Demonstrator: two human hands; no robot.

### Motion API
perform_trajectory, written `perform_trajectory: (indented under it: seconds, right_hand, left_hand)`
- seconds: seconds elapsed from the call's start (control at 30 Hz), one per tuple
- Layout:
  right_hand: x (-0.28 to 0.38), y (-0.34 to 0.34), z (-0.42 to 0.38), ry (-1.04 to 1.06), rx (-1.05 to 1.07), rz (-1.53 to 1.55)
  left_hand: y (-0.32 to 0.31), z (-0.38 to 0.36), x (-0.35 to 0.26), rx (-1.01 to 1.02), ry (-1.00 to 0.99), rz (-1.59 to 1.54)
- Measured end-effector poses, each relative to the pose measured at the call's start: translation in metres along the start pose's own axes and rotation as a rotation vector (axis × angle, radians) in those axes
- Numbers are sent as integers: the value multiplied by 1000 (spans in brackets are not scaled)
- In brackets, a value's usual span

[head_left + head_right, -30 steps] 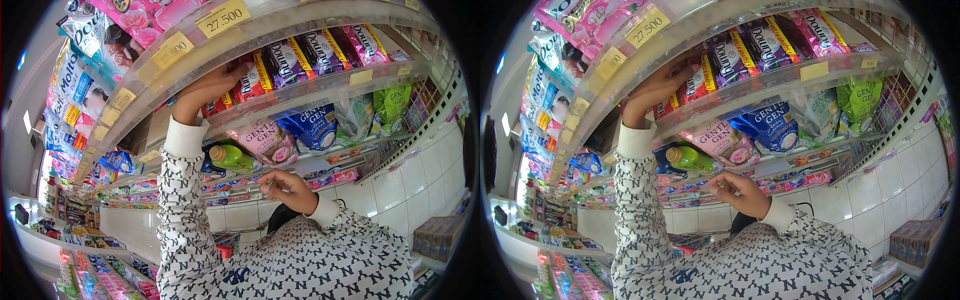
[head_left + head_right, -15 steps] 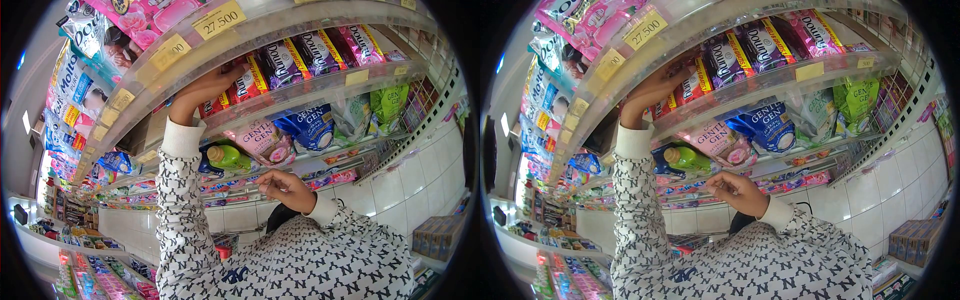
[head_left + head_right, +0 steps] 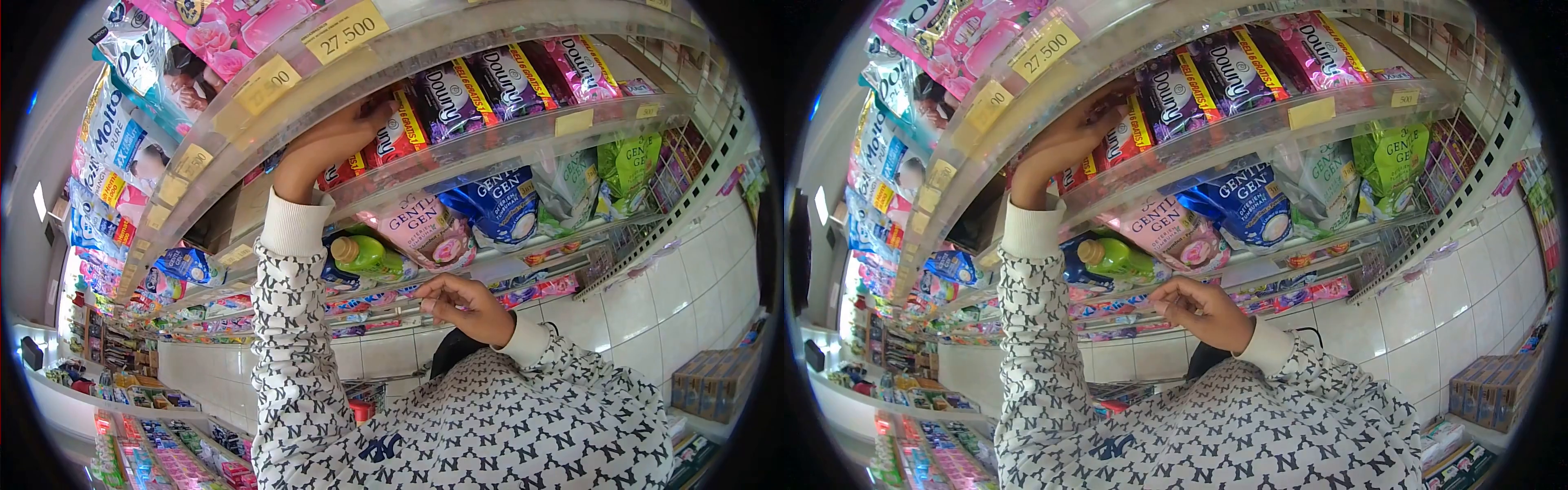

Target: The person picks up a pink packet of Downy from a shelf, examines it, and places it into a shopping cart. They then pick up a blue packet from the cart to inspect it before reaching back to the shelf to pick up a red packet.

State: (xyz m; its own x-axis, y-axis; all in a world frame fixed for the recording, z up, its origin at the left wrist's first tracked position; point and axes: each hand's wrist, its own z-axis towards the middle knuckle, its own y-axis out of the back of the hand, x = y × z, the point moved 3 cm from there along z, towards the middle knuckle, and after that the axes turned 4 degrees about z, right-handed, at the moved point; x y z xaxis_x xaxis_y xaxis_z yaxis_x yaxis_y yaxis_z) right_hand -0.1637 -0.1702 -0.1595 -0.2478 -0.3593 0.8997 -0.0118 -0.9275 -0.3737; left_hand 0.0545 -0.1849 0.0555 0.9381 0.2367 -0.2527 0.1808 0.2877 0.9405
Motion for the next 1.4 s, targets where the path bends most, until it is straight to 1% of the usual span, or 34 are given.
perform_trajectory:
  seconds: [0.1,0.2,0.3,0.37,0.4,0.43,0.47,0.53,0.6,0.63,0.73,0.77,0.87,0.9,1.0,1.13,1.17,1.23,1.37,1.4]
  right_hand:
    - [-1,1,-1,-1,-13,5]
    - [0,-2,-2,20,-45,11]
    - [2,-2,-4,22,-66,7]
    - [-5,2,-7,19,-65,-34]
    - [-7,4,-7,-17,-57,-6]
    - [-8,5,-8,-55,-48,21]
    - [-9,6,-9,-93,-39,47]
    - [-11,8,-8,-142,19,-27]
    - [-22,5,-5,-215,41,-52]
    - [-30,3,-2,-242,47,-52]
    - [-52,-13,3,-293,113,-6]
    - [-59,-17,5,-301,165,-24]
    - [-73,-38,7,-408,287,4]
    - [-71,-47,10,-350,335,-19]
    - [-73,-67,13,-354,429,-96]
    - [-73,-84,11,-363,383,-107]
    - [-73,-86,9,-393,346,-117]
    - [-77,-89,7,-336,278,-116]
    - [-87,-91,-1,-323,105,-137]
    - [-88,-94,-3,-309,74,-141]
  left_hand:
    - [0,-1,1,-75,-75,121]
    - [1,-1,3,-137,-144,140]
    - [11,-17,-2,-95,69,159]
    - [13,-43,-4,-147,29,49]
    - [15,-57,-5,-181,9,-4]
    - [17,-72,-14,-272,-198,-73]
    - [19,-90,-17,-298,-181,-64]
    - [23,-127,-19,-346,-147,-43]
    - [23,-151,-11,-357,-30,-39]
    - [22,-162,-6,-362,37,-42]
    - [20,-177,6,-342,139,-56]
    - [20,-179,10,-329,141,11]
    - [19,-175,18,-358,74,71]
    - [17,-172,21,-344,62,72]
    - [14,-162,24,-306,2,70]
    - [14,-162,26,-304,-38,59]
    - [16,-164,26,-304,-47,60]
    - [22,-174,25,-341,-57,69]
    - [31,-221,16,-405,-99,14]
    - [30,-240,15,-404,-97,-59]
